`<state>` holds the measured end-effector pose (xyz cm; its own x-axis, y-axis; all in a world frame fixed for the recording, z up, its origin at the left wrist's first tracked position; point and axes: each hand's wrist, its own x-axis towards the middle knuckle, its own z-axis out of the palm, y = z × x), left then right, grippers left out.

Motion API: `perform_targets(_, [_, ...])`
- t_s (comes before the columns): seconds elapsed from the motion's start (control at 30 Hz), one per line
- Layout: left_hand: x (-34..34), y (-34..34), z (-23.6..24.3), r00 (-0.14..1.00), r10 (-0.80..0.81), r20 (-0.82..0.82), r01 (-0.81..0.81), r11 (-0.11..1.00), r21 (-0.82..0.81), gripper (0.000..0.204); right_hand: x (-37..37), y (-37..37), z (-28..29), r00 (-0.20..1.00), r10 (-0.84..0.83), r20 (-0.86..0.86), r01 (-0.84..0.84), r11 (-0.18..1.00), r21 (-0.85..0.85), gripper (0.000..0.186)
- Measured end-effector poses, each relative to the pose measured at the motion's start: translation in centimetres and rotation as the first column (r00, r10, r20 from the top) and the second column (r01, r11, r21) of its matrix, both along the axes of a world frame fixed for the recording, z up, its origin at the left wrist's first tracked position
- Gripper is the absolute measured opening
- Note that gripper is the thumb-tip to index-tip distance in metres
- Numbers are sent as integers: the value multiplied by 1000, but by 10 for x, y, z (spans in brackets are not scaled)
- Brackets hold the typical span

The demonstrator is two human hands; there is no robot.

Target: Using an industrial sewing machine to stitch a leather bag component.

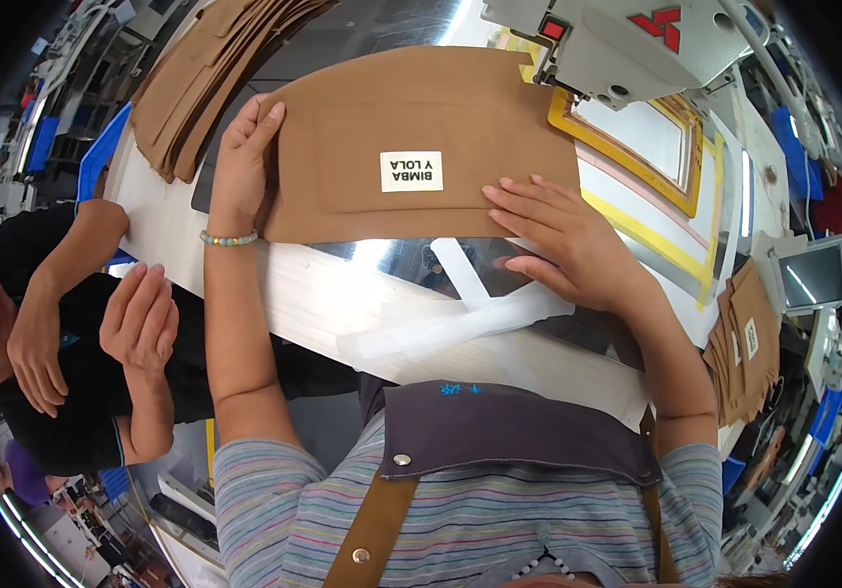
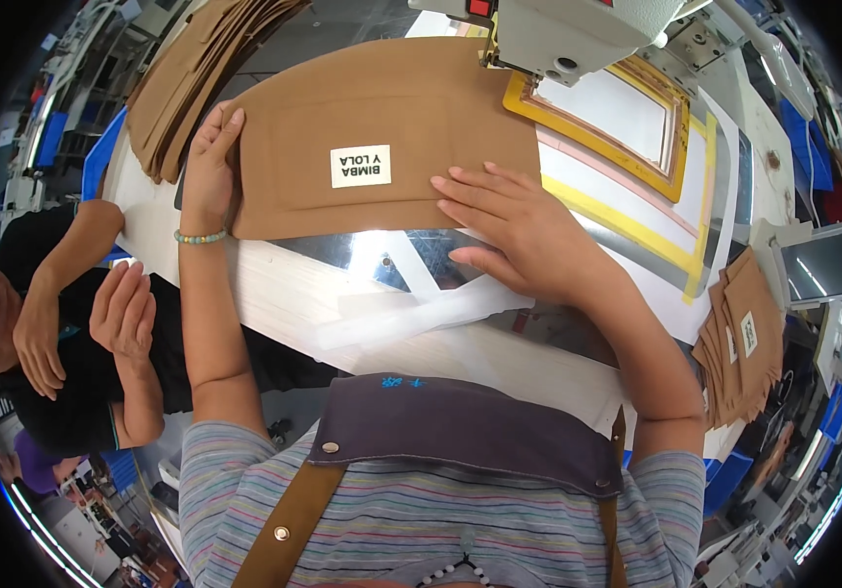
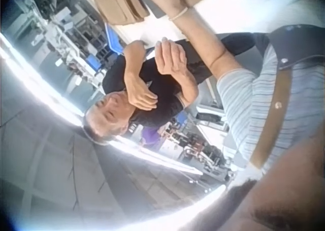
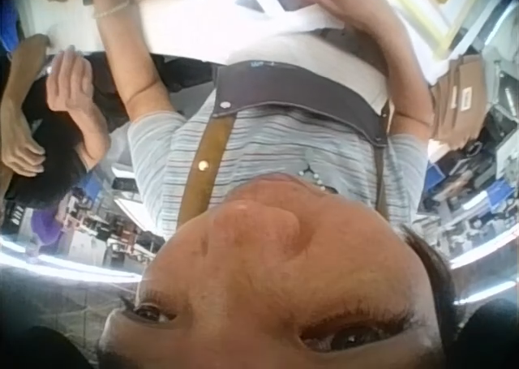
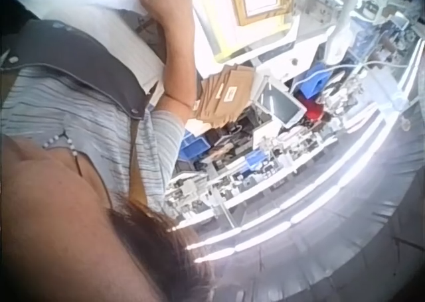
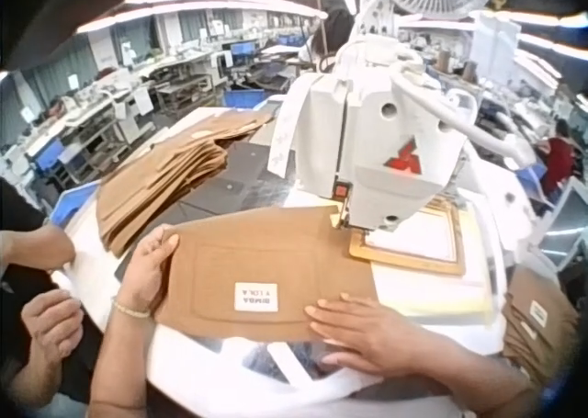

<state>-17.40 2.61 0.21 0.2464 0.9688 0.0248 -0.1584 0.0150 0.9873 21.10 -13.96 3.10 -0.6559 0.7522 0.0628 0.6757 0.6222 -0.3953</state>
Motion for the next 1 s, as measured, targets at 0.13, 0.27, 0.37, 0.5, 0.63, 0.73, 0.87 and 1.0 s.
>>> perform_targets(0.13, [-6,3,-1,971,-135,199,140,990,-15,24,-1,-2,-5,1000,-18,-19,18,1000,5,56])
perform_targets(0.27, [-12,8,-3,963,-107,248,124,991,-56,32,-2,-4,-8,999,-24,-43,26,999,44,56])
perform_targets(0.37, [-14,10,-6,932,-151,329,187,979,-80,39,-2,-4,-8,1000,-16,-26,17,999,47,55])
perform_targets(0.5, [-15,11,-9,925,-139,353,176,981,-76,44,-3,-4,-7,999,-23,-45,25,999,44,53])
perform_targets(0.63, [-15,11,-9,926,-163,340,206,974,-94,44,-1,-5,-8,999,-27,-34,28,999,41,53])
perform_targets(0.73, [-17,10,-7,915,-206,348,258,960,-110,43,-2,-4,-8,999,-26,-35,28,998,49,53])
perform_targets(0.87, [-24,4,-5,890,-147,432,210,973,-101,46,-8,-3,8,998,10,-56,-5,996,91,53])
perform_targets(1.0, [-31,0,-11,880,-73,470,137,985,-103,44,-7,-22,59,853,-5,-521,-140,961,-238,53])
